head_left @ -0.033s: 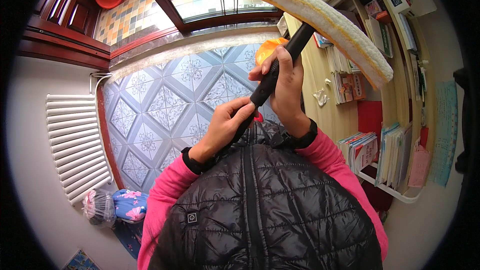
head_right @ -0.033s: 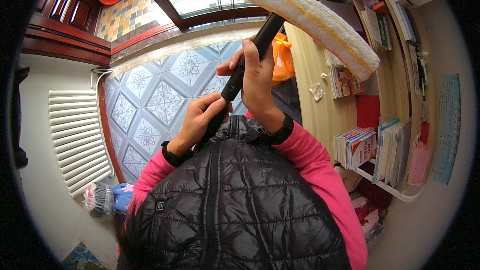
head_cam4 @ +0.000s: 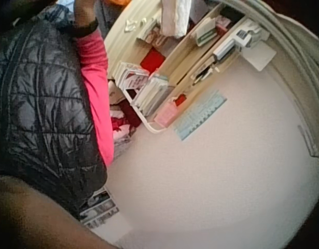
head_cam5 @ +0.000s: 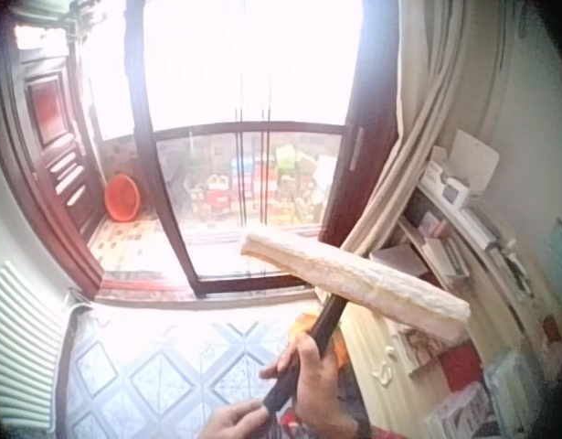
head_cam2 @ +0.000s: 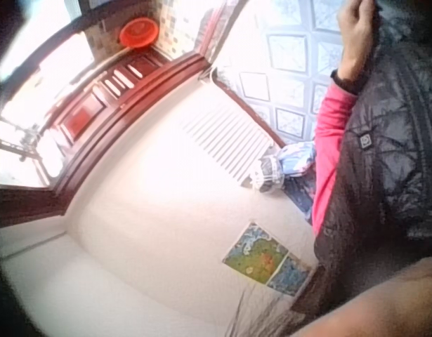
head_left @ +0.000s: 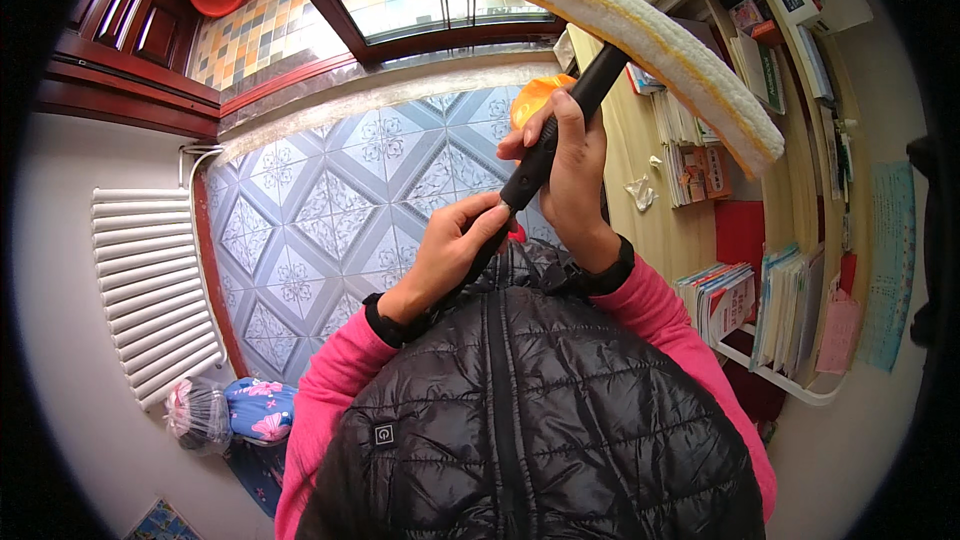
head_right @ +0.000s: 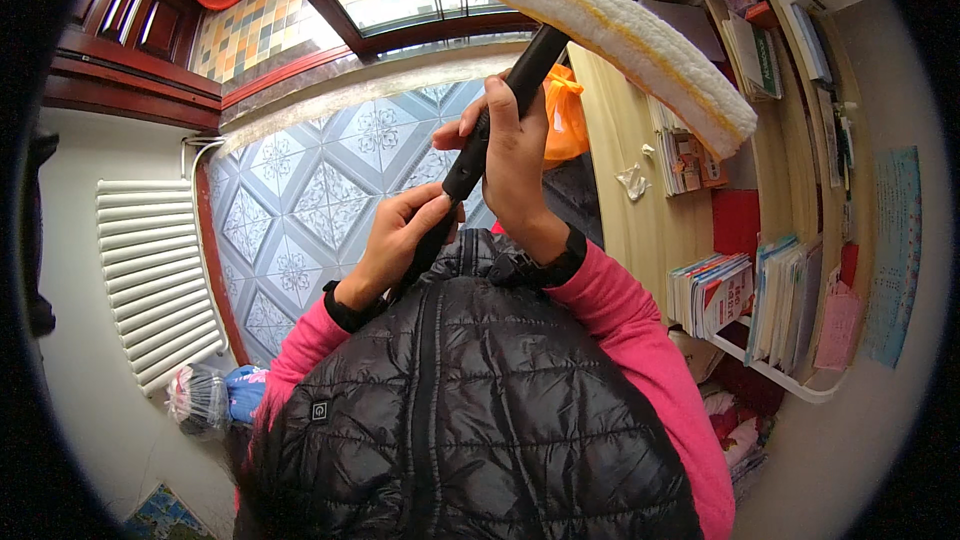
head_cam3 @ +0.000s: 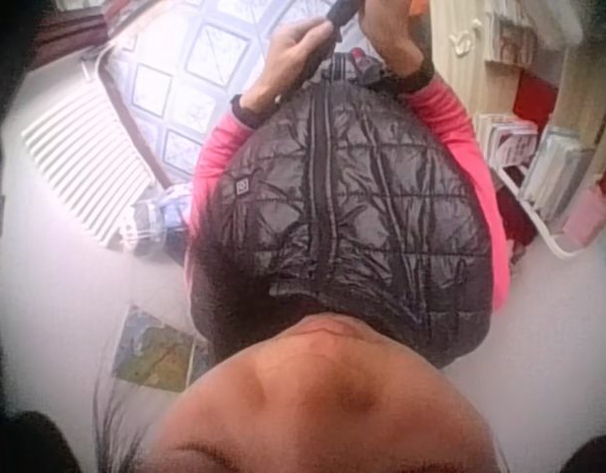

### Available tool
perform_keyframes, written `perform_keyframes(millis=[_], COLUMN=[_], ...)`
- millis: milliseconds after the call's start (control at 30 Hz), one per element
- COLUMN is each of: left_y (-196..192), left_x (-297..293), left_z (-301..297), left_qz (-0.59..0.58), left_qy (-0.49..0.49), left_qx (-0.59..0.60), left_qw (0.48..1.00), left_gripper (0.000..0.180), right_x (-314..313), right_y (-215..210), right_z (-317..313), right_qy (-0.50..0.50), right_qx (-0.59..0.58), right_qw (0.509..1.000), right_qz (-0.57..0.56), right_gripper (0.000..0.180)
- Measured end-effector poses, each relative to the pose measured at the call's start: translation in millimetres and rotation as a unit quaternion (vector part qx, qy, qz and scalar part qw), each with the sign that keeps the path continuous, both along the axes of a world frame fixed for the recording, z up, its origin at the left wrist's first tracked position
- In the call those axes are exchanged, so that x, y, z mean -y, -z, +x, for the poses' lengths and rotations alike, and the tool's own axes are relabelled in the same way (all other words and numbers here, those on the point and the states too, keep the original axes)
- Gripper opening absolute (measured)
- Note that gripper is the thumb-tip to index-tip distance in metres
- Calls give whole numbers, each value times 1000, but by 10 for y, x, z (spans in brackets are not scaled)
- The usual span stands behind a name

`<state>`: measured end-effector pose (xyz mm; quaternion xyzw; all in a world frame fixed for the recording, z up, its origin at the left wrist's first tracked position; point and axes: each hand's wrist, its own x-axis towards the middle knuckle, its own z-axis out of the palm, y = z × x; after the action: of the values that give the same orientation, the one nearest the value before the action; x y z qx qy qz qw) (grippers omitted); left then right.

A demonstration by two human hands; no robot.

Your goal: The person assembles a duster by attaching a small metal connector to a black handle, then inserting a long metal pole into the handle. They repeatedly extend and retract the pole to test the connection, then attach a duster head to the pole and secure it.

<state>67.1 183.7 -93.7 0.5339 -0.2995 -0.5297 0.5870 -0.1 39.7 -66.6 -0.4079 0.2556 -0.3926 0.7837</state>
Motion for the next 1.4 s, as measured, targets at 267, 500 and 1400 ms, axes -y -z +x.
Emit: perform_keyframes(millis=[267, 500, 1400], left_y=[78, 143, 411], left_x=[-1, -20, -540], left_z=[-112, 2, 362], left_qz=[4, 34, 151], left_qy=[-34, 5, 186], left_qx=[24, -112, -84], left_qw=[999, 993, 967], left_gripper=[24, 22, 54], right_x=[-36, -56, 49], right_y=[111, 174, 328], right_z=[-67, -70, 213], right_qy=[6, -15, -2], right_qx=[3, 28, 25], right_qw=[1000, 999, 999], right_qz=[-14, -17, 48], right_gripper=[21, 21, 20])
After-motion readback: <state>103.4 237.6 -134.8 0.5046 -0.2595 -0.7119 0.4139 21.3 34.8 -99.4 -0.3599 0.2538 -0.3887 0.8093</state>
